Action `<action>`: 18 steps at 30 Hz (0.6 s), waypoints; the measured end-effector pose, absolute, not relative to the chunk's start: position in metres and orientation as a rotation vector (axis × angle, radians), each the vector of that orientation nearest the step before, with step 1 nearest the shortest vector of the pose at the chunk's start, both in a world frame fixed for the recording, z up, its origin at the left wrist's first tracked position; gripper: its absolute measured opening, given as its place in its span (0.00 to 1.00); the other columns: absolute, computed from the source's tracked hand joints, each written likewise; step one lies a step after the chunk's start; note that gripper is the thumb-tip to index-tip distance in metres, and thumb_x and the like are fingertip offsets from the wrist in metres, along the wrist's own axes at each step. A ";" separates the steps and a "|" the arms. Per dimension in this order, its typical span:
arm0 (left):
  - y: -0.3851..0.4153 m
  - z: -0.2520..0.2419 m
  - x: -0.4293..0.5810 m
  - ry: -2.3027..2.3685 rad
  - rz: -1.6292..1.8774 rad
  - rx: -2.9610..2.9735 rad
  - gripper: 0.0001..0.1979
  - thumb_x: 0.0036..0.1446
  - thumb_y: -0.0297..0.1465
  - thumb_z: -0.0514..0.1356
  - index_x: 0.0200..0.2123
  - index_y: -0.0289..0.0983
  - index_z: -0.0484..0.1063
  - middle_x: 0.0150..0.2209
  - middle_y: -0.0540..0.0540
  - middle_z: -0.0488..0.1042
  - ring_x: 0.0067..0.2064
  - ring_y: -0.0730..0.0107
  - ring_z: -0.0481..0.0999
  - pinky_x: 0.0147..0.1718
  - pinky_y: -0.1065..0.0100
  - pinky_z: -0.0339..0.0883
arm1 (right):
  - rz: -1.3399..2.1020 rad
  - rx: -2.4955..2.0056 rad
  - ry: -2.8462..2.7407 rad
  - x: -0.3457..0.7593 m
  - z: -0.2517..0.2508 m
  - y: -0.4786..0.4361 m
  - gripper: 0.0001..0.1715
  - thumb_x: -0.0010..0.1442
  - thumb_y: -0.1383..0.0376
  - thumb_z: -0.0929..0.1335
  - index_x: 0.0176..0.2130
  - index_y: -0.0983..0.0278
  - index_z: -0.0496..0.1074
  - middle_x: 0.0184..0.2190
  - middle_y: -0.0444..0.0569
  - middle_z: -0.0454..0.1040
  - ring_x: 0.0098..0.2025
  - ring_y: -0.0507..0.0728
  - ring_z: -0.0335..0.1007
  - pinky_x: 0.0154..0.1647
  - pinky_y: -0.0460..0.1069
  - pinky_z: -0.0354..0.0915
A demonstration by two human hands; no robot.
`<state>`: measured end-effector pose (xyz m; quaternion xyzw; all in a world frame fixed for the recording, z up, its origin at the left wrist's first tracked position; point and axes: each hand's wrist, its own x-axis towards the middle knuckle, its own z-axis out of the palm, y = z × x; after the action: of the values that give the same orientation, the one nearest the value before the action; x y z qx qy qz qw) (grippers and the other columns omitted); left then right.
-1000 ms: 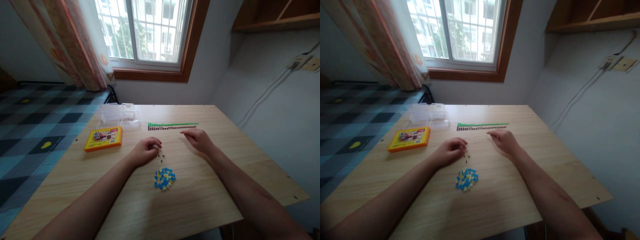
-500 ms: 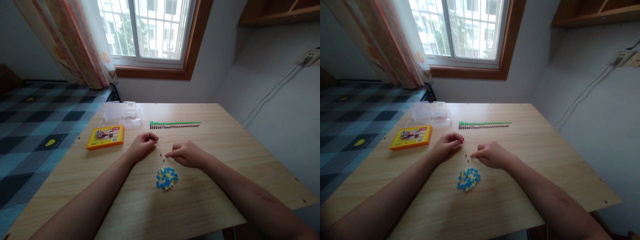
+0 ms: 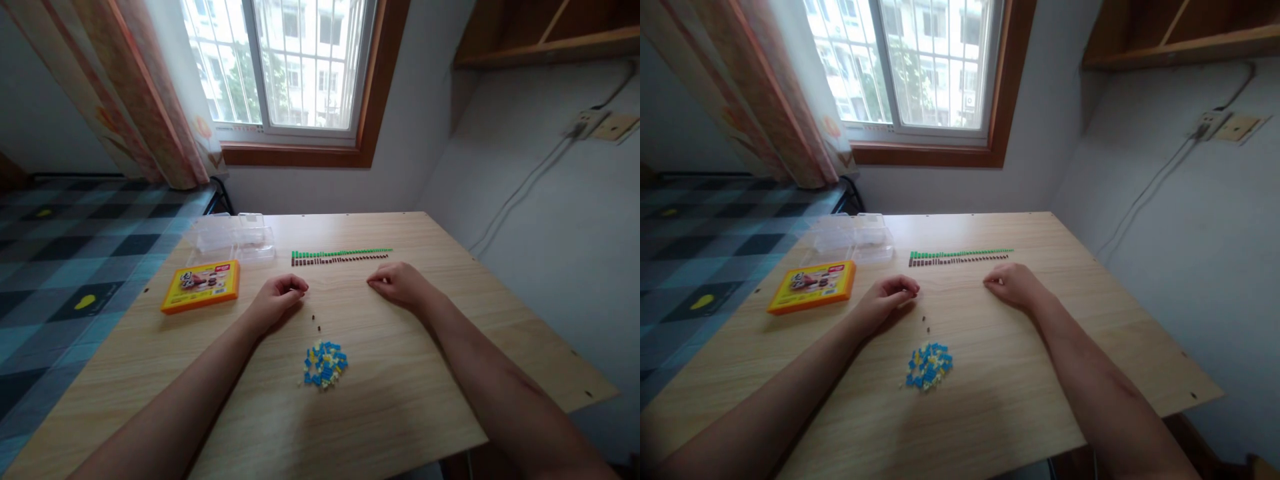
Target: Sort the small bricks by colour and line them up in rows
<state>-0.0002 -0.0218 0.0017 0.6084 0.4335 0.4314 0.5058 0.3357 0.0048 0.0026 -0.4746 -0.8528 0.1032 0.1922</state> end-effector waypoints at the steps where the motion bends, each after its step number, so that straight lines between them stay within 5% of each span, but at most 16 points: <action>1: -0.022 0.001 0.000 1.043 1.042 1.458 0.07 0.47 0.33 0.66 0.29 0.36 0.76 0.33 0.46 0.76 0.37 0.68 0.73 0.35 0.68 0.68 | 0.291 -1.402 -2.353 0.346 0.000 0.010 0.11 0.62 0.62 0.69 0.39 0.56 0.83 0.35 0.45 0.82 0.37 0.55 0.75 0.40 0.47 0.66; 18: -0.021 0.002 0.000 1.045 1.016 1.382 0.09 0.46 0.33 0.67 0.30 0.35 0.75 0.30 0.48 0.74 0.33 0.70 0.72 0.32 0.69 0.65 | 0.046 -1.828 -1.924 0.397 -0.041 0.058 0.16 0.67 0.56 0.66 0.48 0.54 0.81 0.49 0.45 0.81 0.51 0.59 0.76 0.50 0.51 0.69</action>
<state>-0.0002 -0.0213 0.0019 0.5807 0.4390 0.4266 0.5368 0.3966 0.0577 -0.0413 -0.6683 -0.7034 0.0167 0.2414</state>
